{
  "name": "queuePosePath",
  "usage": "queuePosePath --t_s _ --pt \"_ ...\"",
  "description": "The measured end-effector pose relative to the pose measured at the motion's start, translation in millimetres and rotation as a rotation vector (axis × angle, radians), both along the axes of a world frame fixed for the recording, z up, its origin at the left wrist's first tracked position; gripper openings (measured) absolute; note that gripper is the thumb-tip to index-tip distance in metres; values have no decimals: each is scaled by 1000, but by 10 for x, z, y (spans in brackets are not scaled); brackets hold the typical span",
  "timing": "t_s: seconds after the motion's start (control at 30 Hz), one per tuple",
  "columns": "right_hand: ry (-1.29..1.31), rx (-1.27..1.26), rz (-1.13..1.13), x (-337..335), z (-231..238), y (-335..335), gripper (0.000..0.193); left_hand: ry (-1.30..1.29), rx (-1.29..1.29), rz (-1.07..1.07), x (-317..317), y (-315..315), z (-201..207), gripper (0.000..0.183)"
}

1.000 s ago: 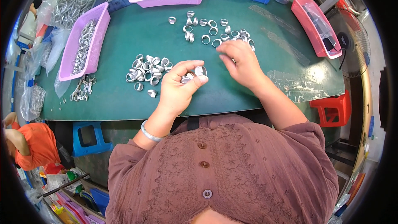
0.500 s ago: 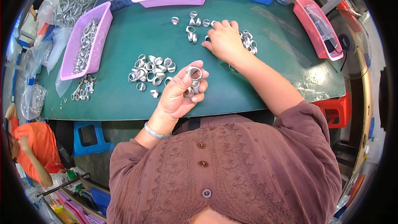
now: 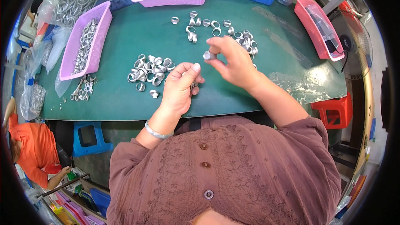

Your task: The person picks up metal rings from a table, inserts small white components into them, and places the assembled items into a pink tray.

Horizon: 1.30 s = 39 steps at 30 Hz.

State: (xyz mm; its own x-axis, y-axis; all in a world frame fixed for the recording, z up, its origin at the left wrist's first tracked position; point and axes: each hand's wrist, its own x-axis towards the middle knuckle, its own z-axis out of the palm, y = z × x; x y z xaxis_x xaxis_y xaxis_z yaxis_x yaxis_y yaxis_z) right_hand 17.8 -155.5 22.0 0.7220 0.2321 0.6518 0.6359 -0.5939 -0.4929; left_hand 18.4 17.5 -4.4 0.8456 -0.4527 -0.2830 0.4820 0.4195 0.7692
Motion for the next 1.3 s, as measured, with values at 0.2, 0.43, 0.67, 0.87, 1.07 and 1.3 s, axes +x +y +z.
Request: queuePosePath --t_s 0.2,0.43,0.67,0.87,1.07,1.3 --pt "-203 16 -4 -161 -175 5 48 -478 326 61 -95 -152 153 23" --pt "-339 22 -14 -207 -212 13 46 -648 493 82 -138 -180 187 20" --pt "-335 -41 34 -226 -157 -16 53 -483 271 25 -105 -155 84 23" --pt "-80 -137 -178 -182 -70 -219 48 -113 -272 -173 -51 56 1 35" --pt "65 -273 -379 -57 -176 -353 27 -107 -388 -294 -63 83 -67 36" --pt "117 -458 -462 140 -183 -370 20 49 -453 -293 -8 77 -98 35"
